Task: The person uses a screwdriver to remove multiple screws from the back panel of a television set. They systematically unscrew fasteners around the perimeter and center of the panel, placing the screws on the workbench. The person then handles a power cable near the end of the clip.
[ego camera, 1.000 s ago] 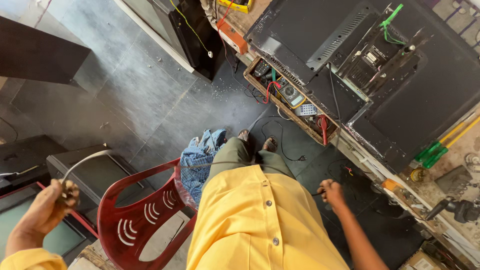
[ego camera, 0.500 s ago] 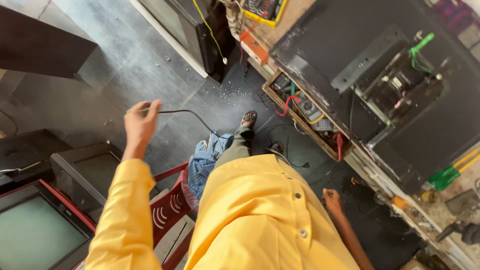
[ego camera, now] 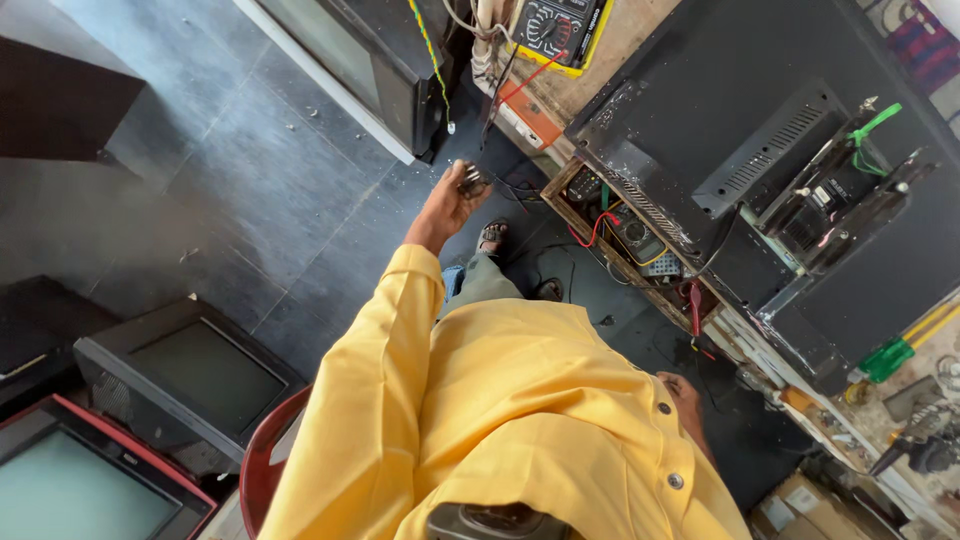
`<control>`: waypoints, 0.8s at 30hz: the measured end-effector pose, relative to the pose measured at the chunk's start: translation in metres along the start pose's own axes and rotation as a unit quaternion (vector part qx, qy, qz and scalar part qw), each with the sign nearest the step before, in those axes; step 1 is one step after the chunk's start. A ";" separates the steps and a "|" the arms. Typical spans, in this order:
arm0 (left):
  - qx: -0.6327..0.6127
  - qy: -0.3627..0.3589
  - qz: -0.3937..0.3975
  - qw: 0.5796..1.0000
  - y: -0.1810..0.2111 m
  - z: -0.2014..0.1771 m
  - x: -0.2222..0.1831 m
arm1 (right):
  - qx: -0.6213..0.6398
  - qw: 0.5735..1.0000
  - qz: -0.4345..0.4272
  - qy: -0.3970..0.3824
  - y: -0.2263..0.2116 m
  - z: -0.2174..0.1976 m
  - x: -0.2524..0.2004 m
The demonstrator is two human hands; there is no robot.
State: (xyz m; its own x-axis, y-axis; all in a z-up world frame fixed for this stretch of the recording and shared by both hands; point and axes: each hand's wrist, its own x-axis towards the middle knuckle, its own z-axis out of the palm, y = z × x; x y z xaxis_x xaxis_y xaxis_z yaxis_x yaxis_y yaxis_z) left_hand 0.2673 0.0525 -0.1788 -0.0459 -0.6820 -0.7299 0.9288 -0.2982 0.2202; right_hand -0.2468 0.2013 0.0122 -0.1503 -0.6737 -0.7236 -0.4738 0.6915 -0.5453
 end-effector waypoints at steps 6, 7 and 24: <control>0.134 0.080 0.047 0.987 0.003 0.037 0.041 | -0.015 0.999 0.038 -0.009 0.005 0.014 -0.011; 0.156 0.087 0.068 0.982 0.003 0.043 0.046 | -0.013 0.999 0.041 -0.012 0.004 0.018 -0.011; 0.043 0.123 0.081 0.988 -0.019 0.078 0.095 | 0.004 0.996 0.091 -0.013 0.003 0.029 -0.023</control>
State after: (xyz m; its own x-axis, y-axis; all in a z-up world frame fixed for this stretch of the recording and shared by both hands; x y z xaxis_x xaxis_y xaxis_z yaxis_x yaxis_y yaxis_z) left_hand 0.2166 -0.0586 -0.2019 0.2012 -0.5453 -0.8138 0.8817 -0.2611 0.3929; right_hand -0.2198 0.2267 0.0149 -0.2108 -0.5305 -0.8211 -0.4339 0.8034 -0.4077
